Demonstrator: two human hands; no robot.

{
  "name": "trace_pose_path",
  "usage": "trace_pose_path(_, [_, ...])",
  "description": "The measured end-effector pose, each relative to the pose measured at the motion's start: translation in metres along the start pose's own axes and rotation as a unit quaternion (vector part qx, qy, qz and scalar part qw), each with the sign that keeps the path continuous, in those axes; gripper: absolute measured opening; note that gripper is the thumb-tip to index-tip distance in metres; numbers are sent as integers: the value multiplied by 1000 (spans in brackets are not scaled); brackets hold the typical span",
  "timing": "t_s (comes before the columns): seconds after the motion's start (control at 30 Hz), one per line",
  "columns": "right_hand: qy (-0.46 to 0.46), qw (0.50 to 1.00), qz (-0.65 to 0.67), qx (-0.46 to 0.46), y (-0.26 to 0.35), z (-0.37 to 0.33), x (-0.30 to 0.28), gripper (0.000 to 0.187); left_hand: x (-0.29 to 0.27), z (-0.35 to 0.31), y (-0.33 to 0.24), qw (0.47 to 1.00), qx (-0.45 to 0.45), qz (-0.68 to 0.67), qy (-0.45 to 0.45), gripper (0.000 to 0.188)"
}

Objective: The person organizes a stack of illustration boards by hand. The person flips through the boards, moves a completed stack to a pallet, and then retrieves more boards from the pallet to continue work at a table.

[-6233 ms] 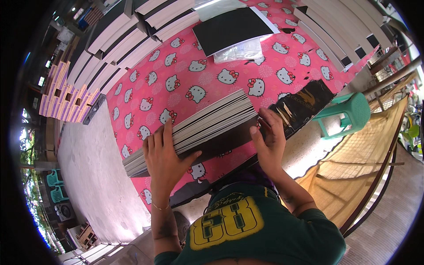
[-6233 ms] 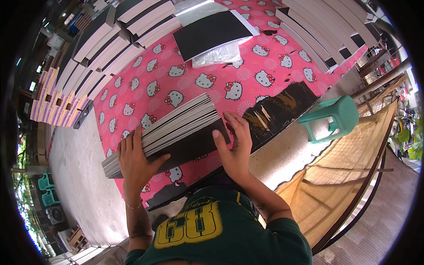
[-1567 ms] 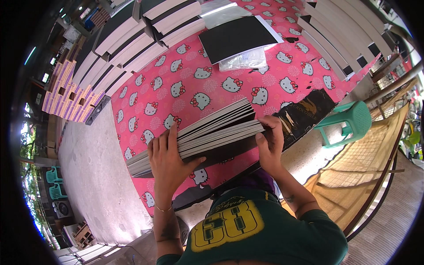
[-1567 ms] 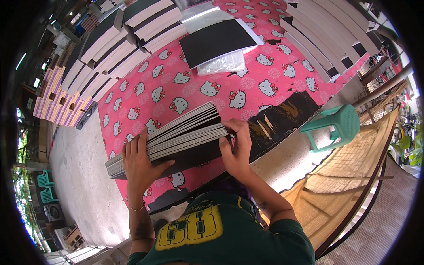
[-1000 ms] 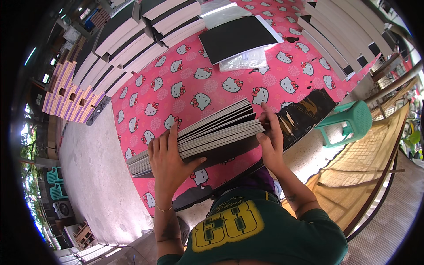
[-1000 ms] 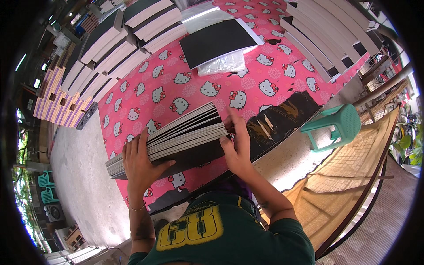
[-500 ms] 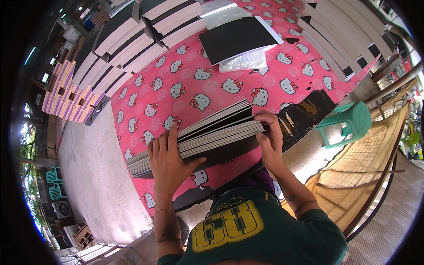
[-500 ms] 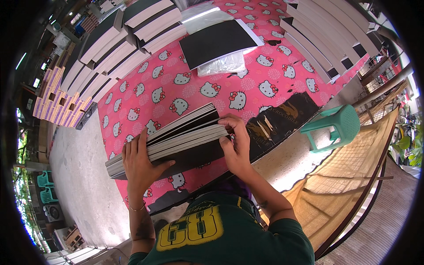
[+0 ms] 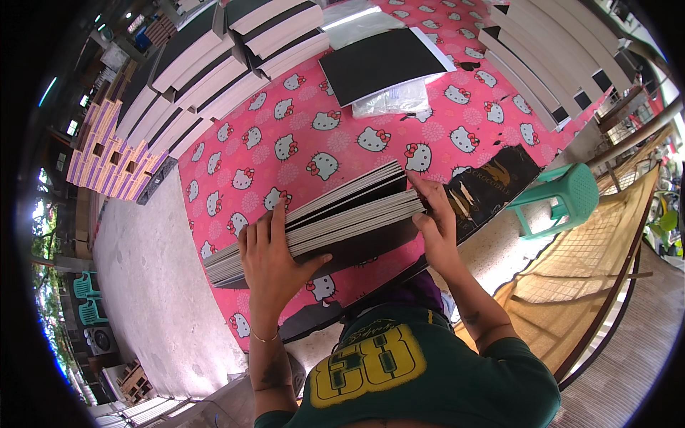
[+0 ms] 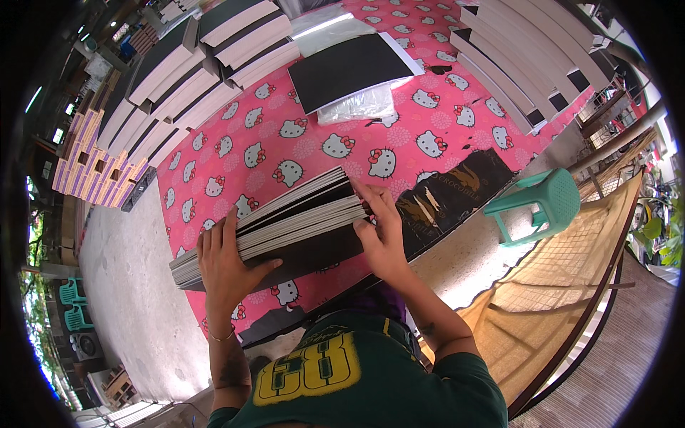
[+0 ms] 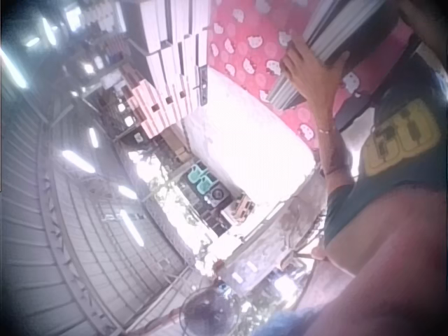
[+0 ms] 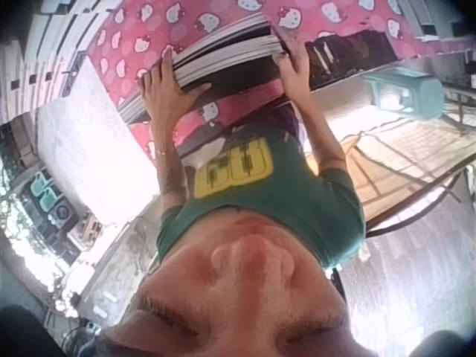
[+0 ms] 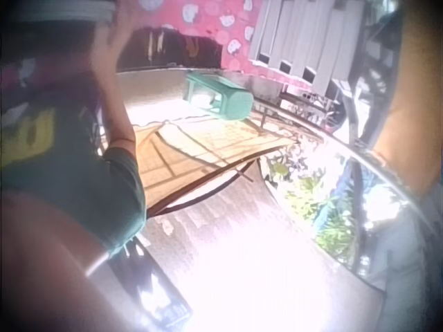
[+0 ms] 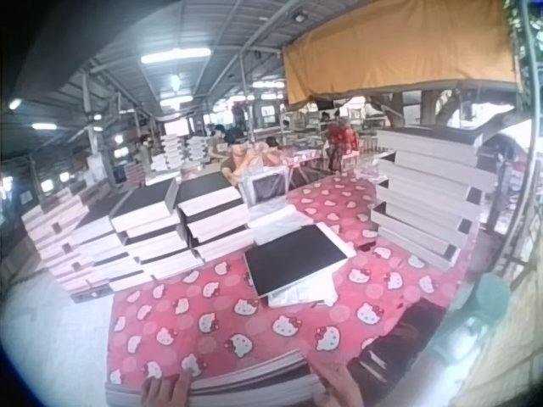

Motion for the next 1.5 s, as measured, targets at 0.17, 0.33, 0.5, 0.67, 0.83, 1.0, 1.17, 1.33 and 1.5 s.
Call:
trace_pose_path(0.17, [-64, 998, -18, 5, -6, -9, -4, 50, -1, 0, 0, 1000, -4, 2, 3, 109])
trace_pose_path(0.33, [-39, 996, 56, 59, -7, -5, 0, 43, -1, 0, -1, 1000, -1, -3, -2, 109])
trace_pose_path(0.5, [-34, 997, 55, 45, -6, -5, 1, 45, 1, -2, 1, 1000, 0, -1, -2, 110])
trace_pose_path(0.67, [-45, 995, 48, 75, -11, -6, -1, 49, 1, -1, 0, 1000, -1, 3, 1, 110])
trace_pose_path(0.83, [-17, 999, 38, 25, 7, 7, 1, 55, 0, -1, 1, 1000, -1, 7, -1, 110])
trace_pose_path(1.0, [-46, 998, 8, 29, -4, -1, -2, 52, -1, -1, 0, 1000, 16, 18, -9, 112])
trace_pose_path(1.17, [-54, 998, -10, 17, 8, 5, -3, 46, -2, -2, 0, 999, 19, 22, -12, 112])
trace_pose_path(1.33, [-13, 998, 41, 43, -3, 4, 1, 45, -2, -2, 0, 1000, 16, 22, -10, 112])
trace_pose_path(1.5, [-54, 993, 95, 33, -4, 3, 0, 52, -1, -1, -1, 1000, 17, 17, -11, 112])
Point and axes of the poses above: each hand's wrist, its own z-axis towards the middle knuckle, its own x-axis out of the palm, y = z × x, the point moved 8 cm from there along z, towards the middle knuckle, and after that the axes turned 10 degrees about -y, right-handed, at the moved point
